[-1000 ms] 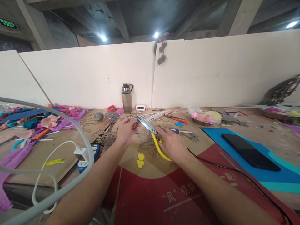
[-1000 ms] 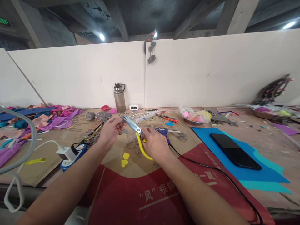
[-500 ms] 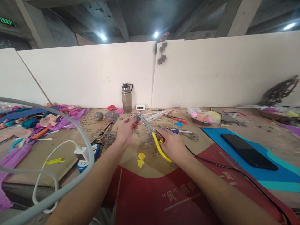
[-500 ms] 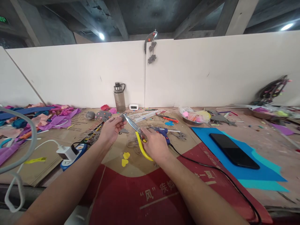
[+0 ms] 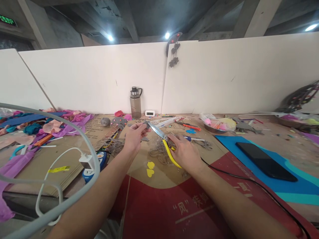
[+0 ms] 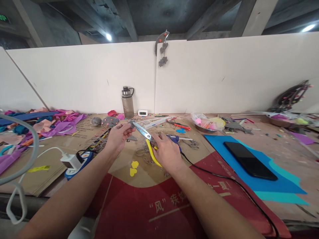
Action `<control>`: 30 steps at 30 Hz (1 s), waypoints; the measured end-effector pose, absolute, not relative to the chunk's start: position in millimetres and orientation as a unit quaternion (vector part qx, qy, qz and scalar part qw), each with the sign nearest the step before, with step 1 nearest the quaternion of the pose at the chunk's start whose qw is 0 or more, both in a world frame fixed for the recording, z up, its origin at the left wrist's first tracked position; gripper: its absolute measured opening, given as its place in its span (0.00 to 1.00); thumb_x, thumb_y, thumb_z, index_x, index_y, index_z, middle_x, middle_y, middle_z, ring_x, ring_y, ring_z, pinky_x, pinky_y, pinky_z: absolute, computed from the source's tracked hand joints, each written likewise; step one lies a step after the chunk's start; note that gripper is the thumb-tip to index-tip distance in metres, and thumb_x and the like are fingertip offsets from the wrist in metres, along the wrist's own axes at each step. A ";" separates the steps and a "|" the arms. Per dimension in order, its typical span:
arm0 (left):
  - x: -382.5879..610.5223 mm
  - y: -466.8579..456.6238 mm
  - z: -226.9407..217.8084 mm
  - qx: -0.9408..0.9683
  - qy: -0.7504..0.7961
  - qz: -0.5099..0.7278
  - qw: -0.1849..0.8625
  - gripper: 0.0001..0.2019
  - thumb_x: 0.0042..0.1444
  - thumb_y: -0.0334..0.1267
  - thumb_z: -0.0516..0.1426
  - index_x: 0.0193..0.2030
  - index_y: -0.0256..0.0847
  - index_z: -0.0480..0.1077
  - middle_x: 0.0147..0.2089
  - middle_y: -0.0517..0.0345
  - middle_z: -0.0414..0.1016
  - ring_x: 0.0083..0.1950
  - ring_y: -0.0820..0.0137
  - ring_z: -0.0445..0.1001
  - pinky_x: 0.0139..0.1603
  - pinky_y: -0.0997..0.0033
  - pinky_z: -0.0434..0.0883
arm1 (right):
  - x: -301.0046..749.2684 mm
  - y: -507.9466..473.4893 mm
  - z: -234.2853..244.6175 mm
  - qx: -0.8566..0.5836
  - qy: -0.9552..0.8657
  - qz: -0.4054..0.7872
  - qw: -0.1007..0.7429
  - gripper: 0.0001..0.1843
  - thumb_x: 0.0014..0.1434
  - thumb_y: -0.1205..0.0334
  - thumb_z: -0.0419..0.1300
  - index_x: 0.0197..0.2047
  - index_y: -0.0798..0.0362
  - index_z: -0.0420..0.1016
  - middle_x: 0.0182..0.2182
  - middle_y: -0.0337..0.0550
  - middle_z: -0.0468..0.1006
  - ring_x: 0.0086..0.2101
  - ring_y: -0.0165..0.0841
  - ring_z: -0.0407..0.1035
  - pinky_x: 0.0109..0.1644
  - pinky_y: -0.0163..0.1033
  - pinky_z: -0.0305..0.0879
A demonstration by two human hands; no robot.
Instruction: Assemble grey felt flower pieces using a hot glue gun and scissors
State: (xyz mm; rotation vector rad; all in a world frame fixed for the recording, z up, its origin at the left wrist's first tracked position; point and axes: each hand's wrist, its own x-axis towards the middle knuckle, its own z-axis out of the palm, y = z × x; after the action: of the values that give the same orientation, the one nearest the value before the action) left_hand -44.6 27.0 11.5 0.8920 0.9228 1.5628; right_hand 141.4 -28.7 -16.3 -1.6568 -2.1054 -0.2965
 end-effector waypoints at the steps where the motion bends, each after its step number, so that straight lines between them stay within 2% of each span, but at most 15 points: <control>1: -44.5 27.0 11.5 0.376 0.387 0.656 0.528 0.14 0.37 0.37 0.67 0.27 0.36 0.68 0.25 0.58 0.74 0.28 0.72 0.76 0.27 0.77 0.64 | 141.5 -28.6 -16.2 -0.600 -0.761 -0.108 0.221 0.20 0.61 0.54 0.55 0.57 0.43 0.67 0.43 0.42 0.75 0.39 0.35 0.72 0.32 0.36 0.58; 8: -44.4 27.5 10.8 0.380 0.383 0.660 0.523 0.11 0.38 0.36 0.66 0.27 0.35 0.69 0.26 0.57 0.75 0.28 0.73 0.75 0.29 0.76 0.64 | 141.2 -29.3 -14.6 -0.599 -0.765 -0.094 0.219 0.20 0.62 0.53 0.55 0.57 0.41 0.66 0.45 0.42 0.75 0.41 0.35 0.72 0.32 0.36 0.58; 19: -42.8 29.2 7.7 0.397 0.369 0.669 0.508 0.12 0.37 0.38 0.67 0.27 0.35 0.71 0.27 0.59 0.75 0.29 0.74 0.75 0.30 0.76 0.65 | 141.7 -29.1 -14.2 -0.589 -0.768 -0.097 0.234 0.17 0.60 0.56 0.56 0.53 0.44 0.68 0.41 0.42 0.74 0.40 0.36 0.71 0.33 0.35 0.56; 30: -39.9 28.1 7.3 0.394 0.364 0.678 0.502 0.11 0.39 0.37 0.67 0.28 0.35 0.71 0.27 0.59 0.75 0.28 0.74 0.75 0.31 0.75 0.65 | 139.9 -26.4 -16.8 -0.600 -0.768 -0.098 0.202 0.18 0.62 0.55 0.54 0.55 0.46 0.69 0.46 0.46 0.74 0.41 0.36 0.71 0.37 0.36 0.61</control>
State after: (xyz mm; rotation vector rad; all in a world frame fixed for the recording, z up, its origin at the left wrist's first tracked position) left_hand -39.9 28.1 7.3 0.9524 0.8799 1.6385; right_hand 139.9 -26.4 -16.8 -1.6745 -2.1439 -0.2733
